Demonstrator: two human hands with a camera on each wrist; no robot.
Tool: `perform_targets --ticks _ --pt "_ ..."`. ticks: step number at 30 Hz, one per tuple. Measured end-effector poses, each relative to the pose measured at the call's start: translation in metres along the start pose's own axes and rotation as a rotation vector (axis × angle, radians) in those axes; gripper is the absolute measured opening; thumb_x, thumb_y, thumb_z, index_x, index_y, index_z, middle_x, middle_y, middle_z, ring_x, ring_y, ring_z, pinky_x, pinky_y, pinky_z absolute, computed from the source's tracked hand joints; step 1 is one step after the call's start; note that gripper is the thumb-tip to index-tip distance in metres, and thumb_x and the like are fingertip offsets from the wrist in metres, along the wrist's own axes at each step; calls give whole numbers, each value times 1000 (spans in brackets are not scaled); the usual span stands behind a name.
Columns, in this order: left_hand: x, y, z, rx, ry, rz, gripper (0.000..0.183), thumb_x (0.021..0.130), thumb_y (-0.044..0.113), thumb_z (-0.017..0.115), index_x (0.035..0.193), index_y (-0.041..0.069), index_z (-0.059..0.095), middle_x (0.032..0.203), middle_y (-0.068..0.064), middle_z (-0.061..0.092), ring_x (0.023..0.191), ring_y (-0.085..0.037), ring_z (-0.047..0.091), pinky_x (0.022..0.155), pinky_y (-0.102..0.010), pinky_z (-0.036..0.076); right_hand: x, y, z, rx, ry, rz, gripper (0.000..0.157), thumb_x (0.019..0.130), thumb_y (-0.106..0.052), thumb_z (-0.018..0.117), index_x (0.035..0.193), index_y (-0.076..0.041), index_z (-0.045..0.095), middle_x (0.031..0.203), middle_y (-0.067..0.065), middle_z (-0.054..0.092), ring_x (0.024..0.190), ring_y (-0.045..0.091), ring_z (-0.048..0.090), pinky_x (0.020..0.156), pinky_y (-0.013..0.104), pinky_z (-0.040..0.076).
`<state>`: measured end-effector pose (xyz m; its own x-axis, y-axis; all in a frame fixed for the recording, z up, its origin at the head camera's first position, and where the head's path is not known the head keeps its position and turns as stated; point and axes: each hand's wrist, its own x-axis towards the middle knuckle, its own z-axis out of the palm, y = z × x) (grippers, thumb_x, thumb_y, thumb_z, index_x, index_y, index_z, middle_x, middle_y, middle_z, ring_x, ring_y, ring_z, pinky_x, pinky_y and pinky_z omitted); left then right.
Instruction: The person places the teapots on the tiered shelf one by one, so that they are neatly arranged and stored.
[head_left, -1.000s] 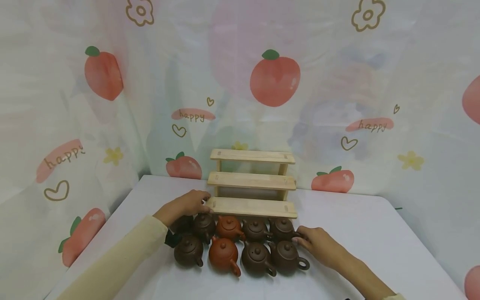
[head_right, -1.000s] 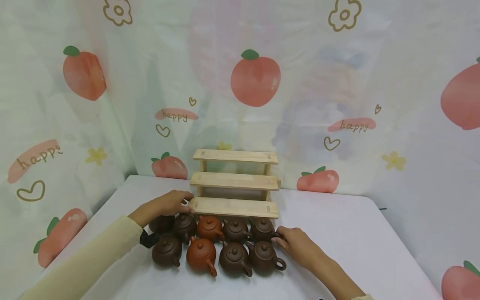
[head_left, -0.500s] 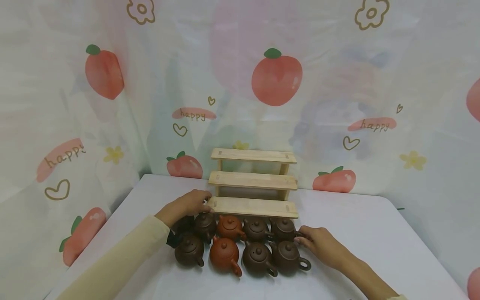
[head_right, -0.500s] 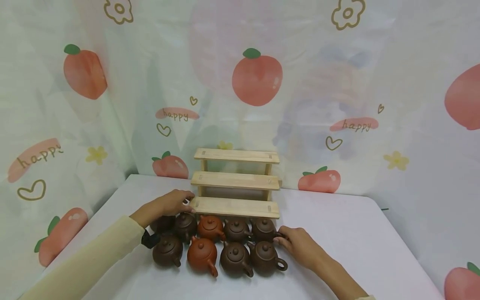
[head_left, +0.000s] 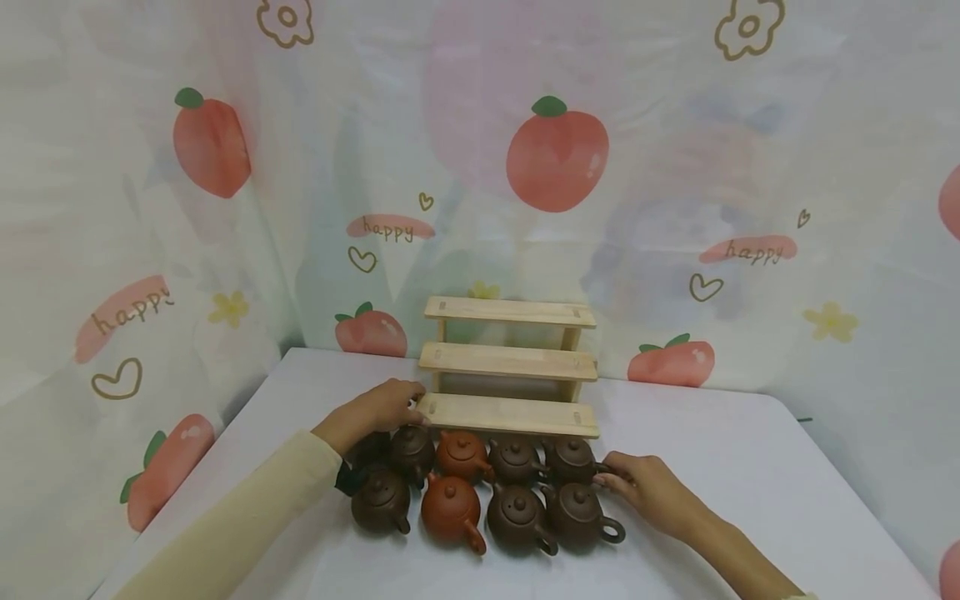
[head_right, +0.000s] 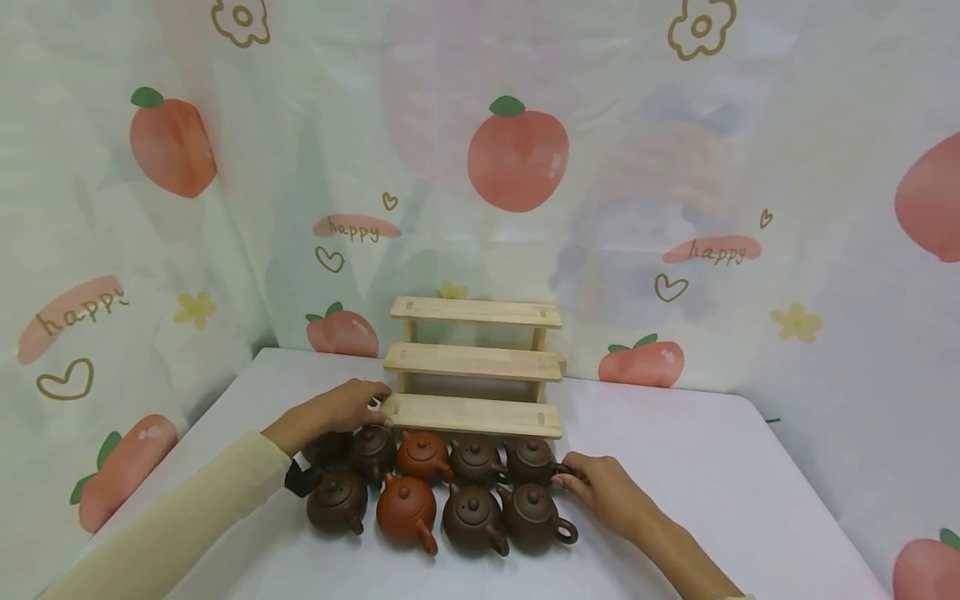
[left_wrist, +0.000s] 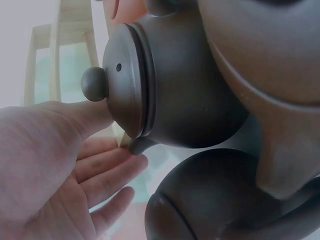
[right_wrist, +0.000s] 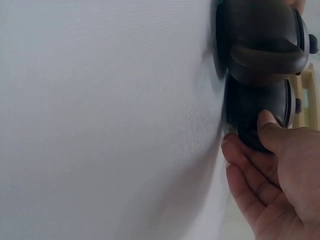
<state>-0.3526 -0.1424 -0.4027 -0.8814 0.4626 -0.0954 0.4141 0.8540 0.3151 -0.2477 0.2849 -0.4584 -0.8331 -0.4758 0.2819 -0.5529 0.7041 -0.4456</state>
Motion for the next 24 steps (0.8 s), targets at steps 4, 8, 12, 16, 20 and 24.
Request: perform_targets --ticks 4,8,12,16,20,24 --pt "0 1 1 2 6 8 46 96 28 80 130 0 65 123 -17 71 114 -32 67 102 -50 52 -2 0 -2 -2 13 2 12 101 -20 71 91 -21 65 75 -15 55 72 -3 48 64 23 41" --pt "0 0 1 14 11 6 46 96 28 80 129 0 66 122 -16 71 113 -31 66 101 -50 52 -2 0 -4 1 19 6 10 101 -22 71 92 -22 67 77 -14 59 73 -3 49 64 23 42" --pt "0 0 2 26 13 3 46 96 28 80 129 0 66 121 -16 71 111 -30 67 101 -49 52 -1 -1 -6 8 8 21 9 102 -23 70 93 -21 68 78 -13 60 73 -3 50 64 23 42" --pt "0 0 2 31 8 1 46 96 29 80 130 0 65 121 -15 71 109 -29 66 100 -49 52 -2 -3 -10 8 -2 39 9 103 -24 69 94 -21 68 79 -12 62 74 -3 50 64 23 42" --pt "1 0 3 33 8 1 46 96 29 80 129 0 65 120 -15 71 109 -29 66 100 -49 52 -3 -5 -17 -3 13 37 8 102 -25 70 95 -21 69 80 -11 64 75 -2 53 65 24 43" --pt "1 0 3 32 7 -8 44 96 29 80 128 1 66 120 -15 71 109 -29 66 100 -49 52 -1 -8 -28 -4 27 37 8 102 -23 70 94 -22 68 80 -11 64 75 0 56 64 24 44"
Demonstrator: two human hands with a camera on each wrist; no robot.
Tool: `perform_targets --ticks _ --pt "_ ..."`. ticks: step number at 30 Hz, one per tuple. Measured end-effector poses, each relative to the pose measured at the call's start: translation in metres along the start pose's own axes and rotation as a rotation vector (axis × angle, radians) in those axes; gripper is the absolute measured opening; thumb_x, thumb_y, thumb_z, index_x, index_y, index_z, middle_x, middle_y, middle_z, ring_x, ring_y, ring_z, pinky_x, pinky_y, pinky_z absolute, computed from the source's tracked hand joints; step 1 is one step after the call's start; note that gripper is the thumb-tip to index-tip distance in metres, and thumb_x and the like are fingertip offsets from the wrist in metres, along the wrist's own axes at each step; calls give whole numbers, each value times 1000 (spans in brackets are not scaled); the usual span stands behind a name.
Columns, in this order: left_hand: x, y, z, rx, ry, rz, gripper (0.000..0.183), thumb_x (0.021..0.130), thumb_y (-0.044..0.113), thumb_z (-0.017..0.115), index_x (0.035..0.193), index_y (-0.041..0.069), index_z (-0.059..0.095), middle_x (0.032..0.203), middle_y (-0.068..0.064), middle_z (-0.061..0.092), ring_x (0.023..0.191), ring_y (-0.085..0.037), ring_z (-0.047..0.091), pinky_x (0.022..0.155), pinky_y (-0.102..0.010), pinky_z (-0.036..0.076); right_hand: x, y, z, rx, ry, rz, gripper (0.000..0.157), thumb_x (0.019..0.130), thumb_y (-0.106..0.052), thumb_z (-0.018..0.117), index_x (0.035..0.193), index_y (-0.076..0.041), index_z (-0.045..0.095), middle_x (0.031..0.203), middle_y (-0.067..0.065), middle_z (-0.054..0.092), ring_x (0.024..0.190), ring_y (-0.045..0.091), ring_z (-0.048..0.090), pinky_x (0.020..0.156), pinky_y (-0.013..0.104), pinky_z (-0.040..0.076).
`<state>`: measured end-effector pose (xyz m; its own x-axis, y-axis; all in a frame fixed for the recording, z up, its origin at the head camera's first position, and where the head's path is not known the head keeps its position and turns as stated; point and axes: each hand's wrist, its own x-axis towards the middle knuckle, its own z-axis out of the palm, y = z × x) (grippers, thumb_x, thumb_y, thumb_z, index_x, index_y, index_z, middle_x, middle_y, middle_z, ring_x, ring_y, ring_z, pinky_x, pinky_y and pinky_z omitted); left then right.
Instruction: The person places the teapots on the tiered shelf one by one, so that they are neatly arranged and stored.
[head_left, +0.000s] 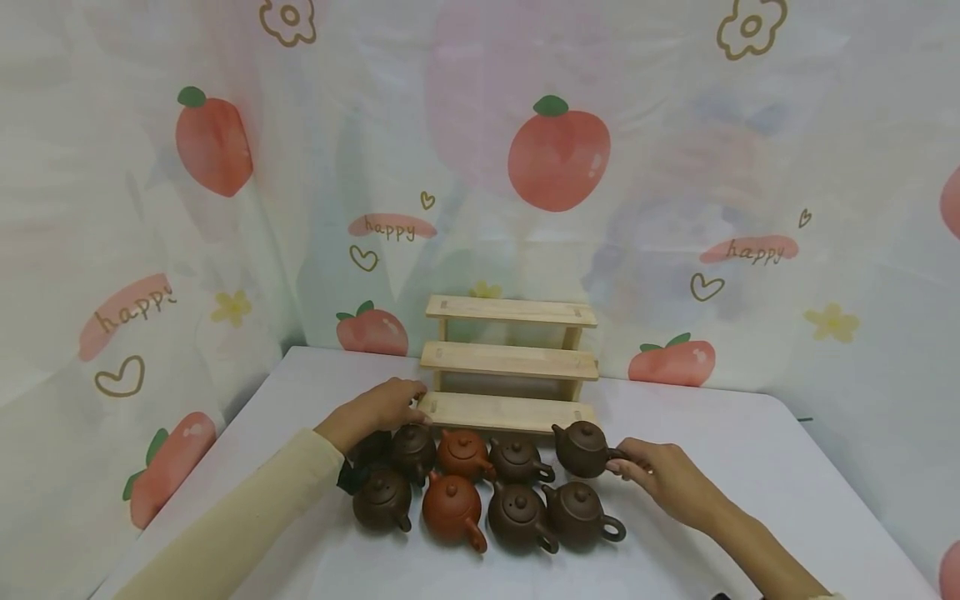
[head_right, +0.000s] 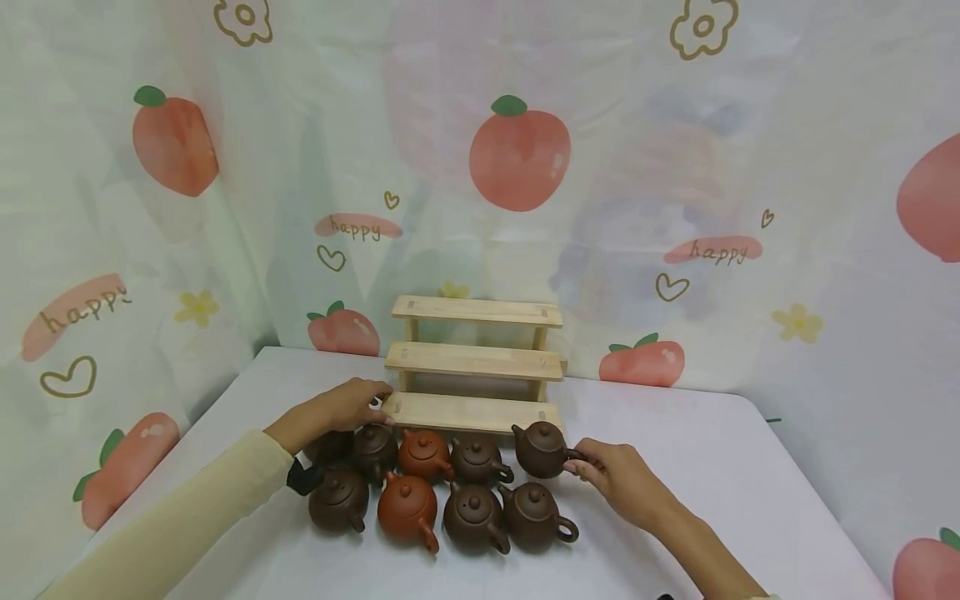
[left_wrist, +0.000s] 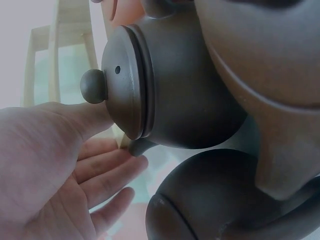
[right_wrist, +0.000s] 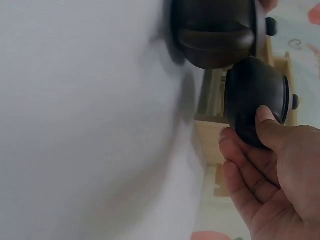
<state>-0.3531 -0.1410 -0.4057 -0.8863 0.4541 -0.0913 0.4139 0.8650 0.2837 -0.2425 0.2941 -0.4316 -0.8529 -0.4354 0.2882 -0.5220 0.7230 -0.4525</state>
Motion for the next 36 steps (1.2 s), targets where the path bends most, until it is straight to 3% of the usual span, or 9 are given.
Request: perform_targets --ticks 7,16,20,26,36 --pt "2 -1 0 0 0 2 41 96 28 80 125 3 67 118 -14 71 106 -27 66 99 -48 52 10 -4 -21 -48 40 24 9 102 -23 70 93 -23 68 80 -19 62 76 3 58 65 26 44" --pt "3 -2 2 -6 4 -6 40 95 29 81 123 4 68 117 -12 72 104 -25 65 98 -48 53 35 -3 -46 -111 100 24 9 101 -19 72 93 -21 70 80 -14 68 76 4 62 66 28 48" --pt "2 -2 2 -3 6 -10 39 95 29 81 123 4 68 116 -11 72 105 -25 65 99 -47 53 51 -5 -58 -108 96 29 10 103 -20 70 94 -16 72 82 -10 71 78 7 65 67 30 50" --pt "1 0 -1 1 3 -15 37 95 28 81 120 4 68 115 -11 72 105 -26 66 99 -47 53 79 -7 -74 -101 81 31 17 106 -19 67 92 -10 69 84 2 70 76 17 58 67 33 44" --pt "2 -3 0 9 20 28 33 94 28 82 112 4 68 111 -11 73 103 -27 67 98 -47 52 124 -9 -90 -135 93 78 21 108 -22 64 96 -7 71 86 6 75 83 30 66 72 43 47"
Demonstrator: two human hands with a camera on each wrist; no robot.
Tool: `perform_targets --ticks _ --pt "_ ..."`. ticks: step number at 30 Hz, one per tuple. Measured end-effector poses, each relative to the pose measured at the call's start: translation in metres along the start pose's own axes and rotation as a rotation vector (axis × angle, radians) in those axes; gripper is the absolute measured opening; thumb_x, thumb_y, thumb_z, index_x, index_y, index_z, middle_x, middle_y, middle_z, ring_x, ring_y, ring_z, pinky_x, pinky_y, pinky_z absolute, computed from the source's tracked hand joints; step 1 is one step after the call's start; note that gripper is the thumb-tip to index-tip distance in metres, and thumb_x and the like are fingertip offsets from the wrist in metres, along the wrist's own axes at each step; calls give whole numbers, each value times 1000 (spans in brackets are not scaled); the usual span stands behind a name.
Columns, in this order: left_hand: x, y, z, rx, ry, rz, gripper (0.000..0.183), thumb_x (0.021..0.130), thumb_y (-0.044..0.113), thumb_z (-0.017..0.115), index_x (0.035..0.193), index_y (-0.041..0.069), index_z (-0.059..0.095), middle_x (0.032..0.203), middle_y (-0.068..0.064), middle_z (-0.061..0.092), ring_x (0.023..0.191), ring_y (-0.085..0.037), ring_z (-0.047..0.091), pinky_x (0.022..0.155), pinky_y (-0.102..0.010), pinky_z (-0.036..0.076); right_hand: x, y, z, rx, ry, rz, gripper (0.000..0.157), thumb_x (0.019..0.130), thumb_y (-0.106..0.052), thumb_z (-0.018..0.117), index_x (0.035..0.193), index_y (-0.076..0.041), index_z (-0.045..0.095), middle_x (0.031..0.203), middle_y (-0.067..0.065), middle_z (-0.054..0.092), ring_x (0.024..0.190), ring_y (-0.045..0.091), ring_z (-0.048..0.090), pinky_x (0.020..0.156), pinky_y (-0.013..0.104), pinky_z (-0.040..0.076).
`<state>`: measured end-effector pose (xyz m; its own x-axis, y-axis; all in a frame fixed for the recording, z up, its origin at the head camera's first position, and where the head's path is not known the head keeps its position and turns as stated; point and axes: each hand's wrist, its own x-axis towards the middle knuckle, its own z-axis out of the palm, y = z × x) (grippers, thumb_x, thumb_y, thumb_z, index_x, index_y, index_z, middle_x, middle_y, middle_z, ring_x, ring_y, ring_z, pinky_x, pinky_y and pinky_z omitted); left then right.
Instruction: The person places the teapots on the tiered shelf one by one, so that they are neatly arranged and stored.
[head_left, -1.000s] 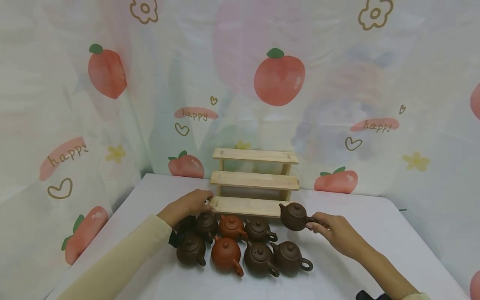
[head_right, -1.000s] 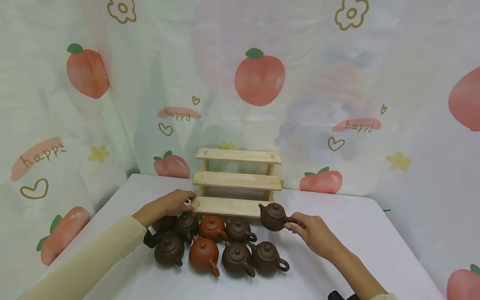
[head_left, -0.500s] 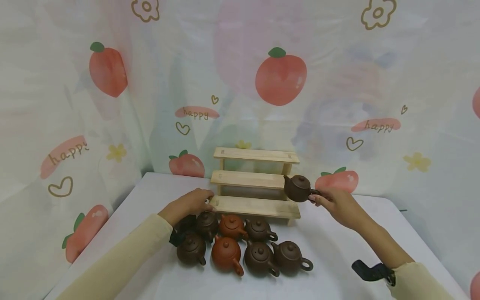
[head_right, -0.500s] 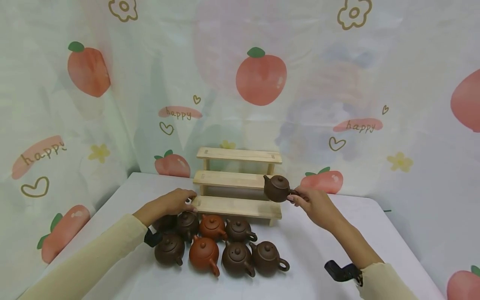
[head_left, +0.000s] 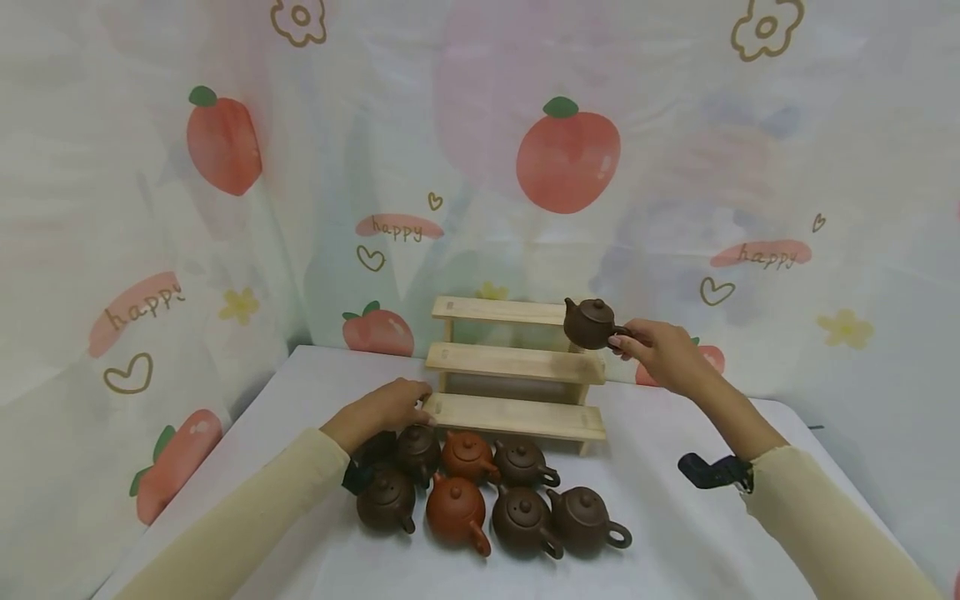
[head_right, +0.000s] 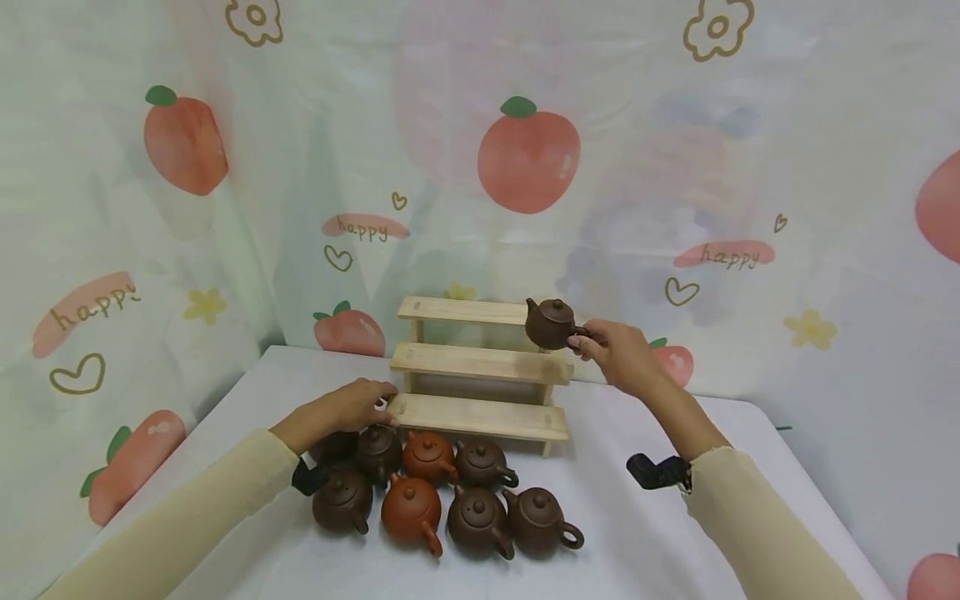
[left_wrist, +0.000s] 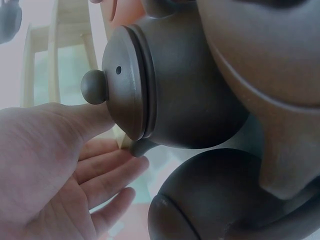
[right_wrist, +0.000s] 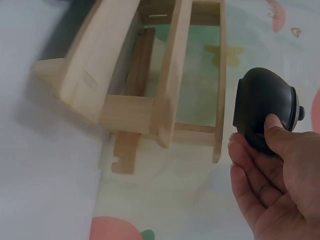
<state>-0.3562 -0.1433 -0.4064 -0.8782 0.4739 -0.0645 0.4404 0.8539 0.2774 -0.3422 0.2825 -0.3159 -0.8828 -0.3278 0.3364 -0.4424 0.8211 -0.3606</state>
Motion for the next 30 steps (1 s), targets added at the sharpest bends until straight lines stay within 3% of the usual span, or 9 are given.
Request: perform_targets --ticks 5,15,30 --pt "1 -1 0 -7 4 -13 34 93 28 83 113 4 68 112 -12 73 101 -25 66 98 -47 52 20 -2 -3 0 -4 16 24 109 -24 60 100 -5 72 92 14 78 96 38 71 85 55 51" --pt "0 3 -1 34 1 -15 34 93 28 83 111 3 67 105 -10 72 92 -22 62 92 -44 52 49 9 -5 -17 -39 70 31 111 -27 57 97 -3 68 91 13 73 88 31 62 78 44 44" --pt "5 1 2 48 -12 -33 37 94 31 82 115 5 67 101 -7 69 90 -20 58 89 -42 50 68 12 -1 -48 -69 68 30 110 -24 59 97 2 69 93 21 75 96 41 68 86 54 48"
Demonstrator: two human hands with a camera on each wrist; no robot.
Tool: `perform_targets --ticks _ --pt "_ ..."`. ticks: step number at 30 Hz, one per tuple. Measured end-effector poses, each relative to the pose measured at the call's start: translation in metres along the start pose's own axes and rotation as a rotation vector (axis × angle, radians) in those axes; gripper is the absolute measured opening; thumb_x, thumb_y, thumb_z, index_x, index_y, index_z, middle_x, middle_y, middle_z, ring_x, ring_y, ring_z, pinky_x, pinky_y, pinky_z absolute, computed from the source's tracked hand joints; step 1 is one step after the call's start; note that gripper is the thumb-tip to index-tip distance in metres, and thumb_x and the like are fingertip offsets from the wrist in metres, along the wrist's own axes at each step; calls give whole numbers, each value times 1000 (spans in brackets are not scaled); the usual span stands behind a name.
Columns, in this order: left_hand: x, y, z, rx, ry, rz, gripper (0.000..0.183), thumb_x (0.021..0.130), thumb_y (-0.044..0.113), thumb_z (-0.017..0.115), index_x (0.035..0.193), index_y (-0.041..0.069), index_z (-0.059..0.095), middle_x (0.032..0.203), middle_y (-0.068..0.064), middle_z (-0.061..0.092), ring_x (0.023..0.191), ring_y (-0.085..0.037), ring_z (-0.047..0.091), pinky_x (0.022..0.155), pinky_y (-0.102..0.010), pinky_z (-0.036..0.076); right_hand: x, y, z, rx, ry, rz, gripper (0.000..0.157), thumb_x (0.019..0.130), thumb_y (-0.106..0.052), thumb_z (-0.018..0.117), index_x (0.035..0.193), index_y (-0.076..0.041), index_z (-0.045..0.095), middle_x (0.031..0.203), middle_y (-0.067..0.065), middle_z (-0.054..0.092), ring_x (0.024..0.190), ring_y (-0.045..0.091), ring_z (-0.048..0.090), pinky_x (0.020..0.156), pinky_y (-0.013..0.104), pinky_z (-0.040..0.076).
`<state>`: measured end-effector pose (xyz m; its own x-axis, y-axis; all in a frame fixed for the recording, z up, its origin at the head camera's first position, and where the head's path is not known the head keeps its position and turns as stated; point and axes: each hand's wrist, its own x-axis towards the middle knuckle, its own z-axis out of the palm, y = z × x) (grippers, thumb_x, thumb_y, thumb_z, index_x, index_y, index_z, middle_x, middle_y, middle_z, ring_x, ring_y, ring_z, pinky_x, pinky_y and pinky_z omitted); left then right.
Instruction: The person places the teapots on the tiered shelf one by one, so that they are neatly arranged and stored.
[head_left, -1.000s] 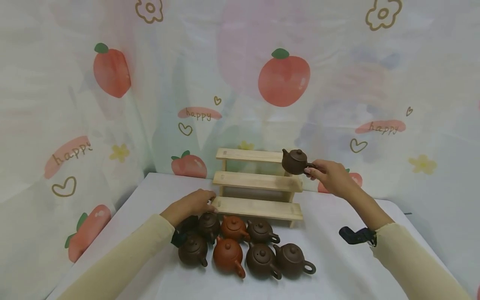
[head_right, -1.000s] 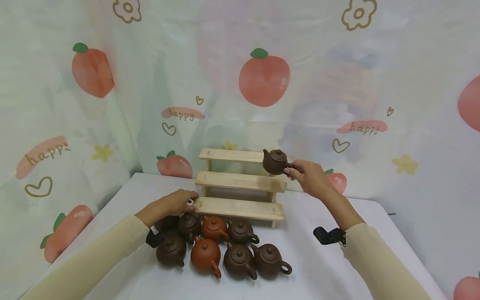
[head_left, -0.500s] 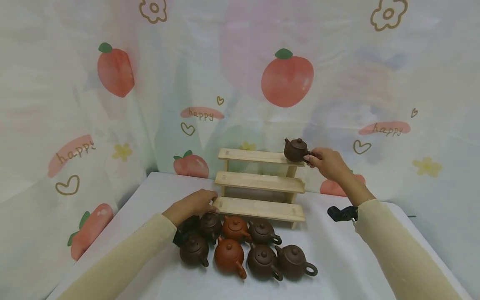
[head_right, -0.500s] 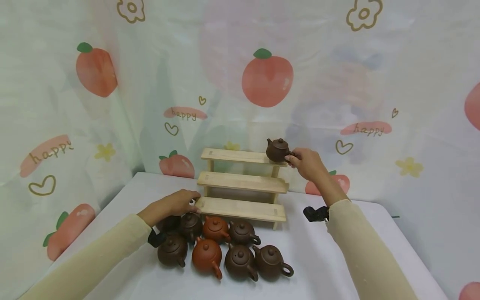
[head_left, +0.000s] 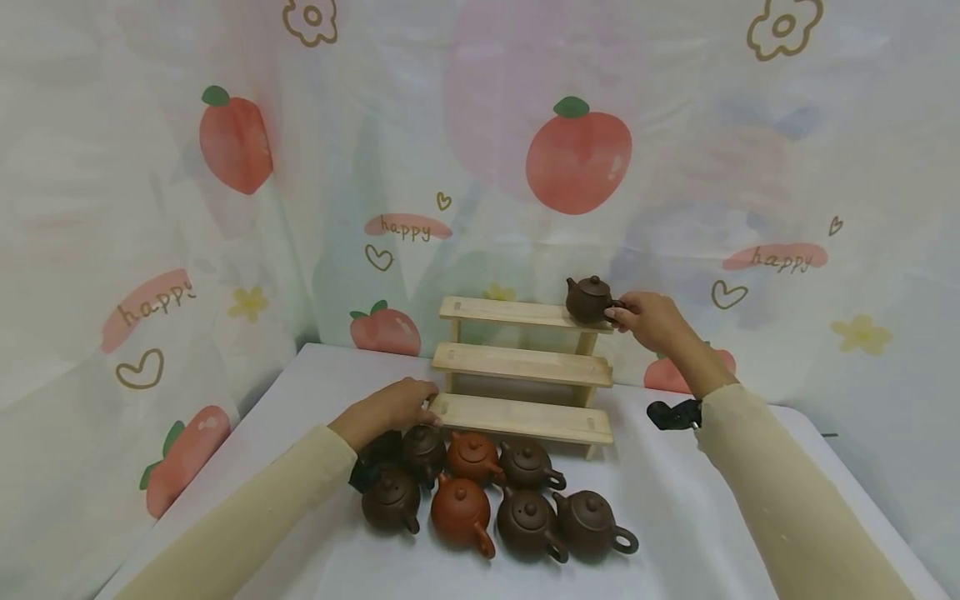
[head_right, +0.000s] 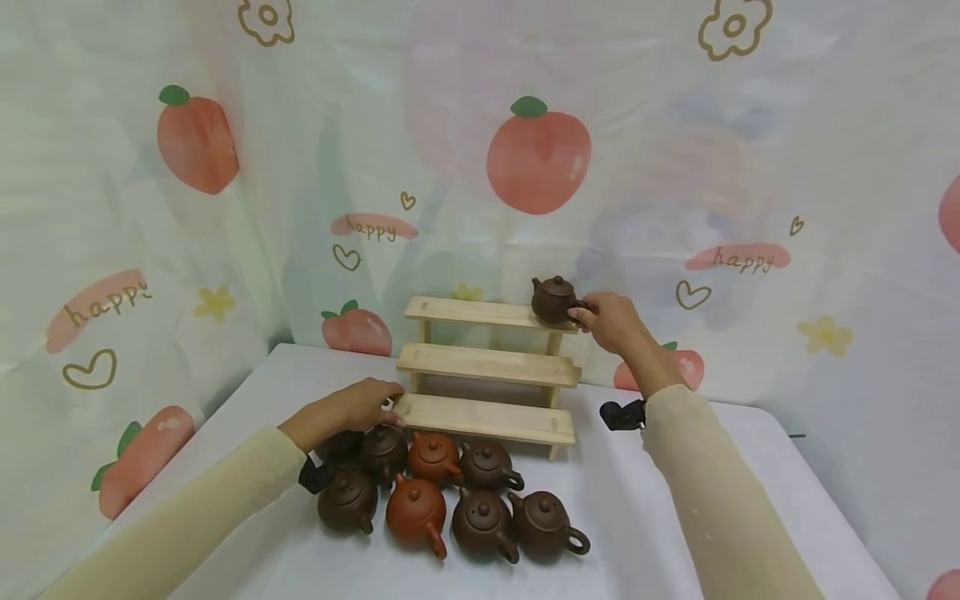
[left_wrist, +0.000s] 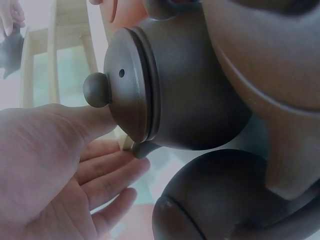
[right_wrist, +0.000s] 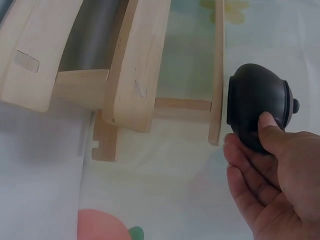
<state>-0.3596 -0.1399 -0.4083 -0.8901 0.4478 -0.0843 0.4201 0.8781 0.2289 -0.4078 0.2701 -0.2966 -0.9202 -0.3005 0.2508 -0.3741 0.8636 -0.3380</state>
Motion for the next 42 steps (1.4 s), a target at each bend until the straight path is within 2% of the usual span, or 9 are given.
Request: perform_targets --ticks 14,20,29,34,39,42 --pt "0 2 0 -11 -6 -26 34 94 31 82 111 6 67 91 -3 64 86 -19 55 86 -40 49 6 -1 0 -7 -42 7 30 109 -22 61 94 3 69 91 22 74 95 40 66 83 51 47" --pt "1 4 -1 -15 -12 -34 35 94 30 82 115 6 68 90 -2 63 86 -19 55 85 -39 47 7 -2 -2 -10 -62 4 29 109 -21 61 95 2 69 92 21 74 93 38 66 81 48 46" --pt "0 3 -1 -3 -18 -39 36 94 30 82 116 5 68 95 -5 67 88 -20 56 88 -41 49 5 -6 -2 -2 -80 27 29 109 -23 60 100 3 69 97 24 75 97 42 68 84 54 51" --pt "0 4 -2 -16 -20 -38 37 94 30 82 117 5 68 92 -3 65 86 -19 55 85 -40 49 3 -5 -1 -11 -78 55 30 109 -25 61 106 4 65 100 24 74 96 41 67 81 51 50" --pt "-2 6 -4 -20 -28 -49 39 95 31 81 121 5 67 91 -2 62 86 -19 55 84 -40 48 -1 -3 -1 -14 -52 38 30 108 -26 63 107 5 64 97 23 75 92 39 67 76 48 50" --pt "-4 7 -5 -25 -33 -53 37 96 30 80 121 6 67 91 -2 62 85 -19 55 82 -40 48 -5 -2 -2 -15 -43 28 31 107 -25 64 110 6 65 96 23 76 90 39 68 76 50 52"
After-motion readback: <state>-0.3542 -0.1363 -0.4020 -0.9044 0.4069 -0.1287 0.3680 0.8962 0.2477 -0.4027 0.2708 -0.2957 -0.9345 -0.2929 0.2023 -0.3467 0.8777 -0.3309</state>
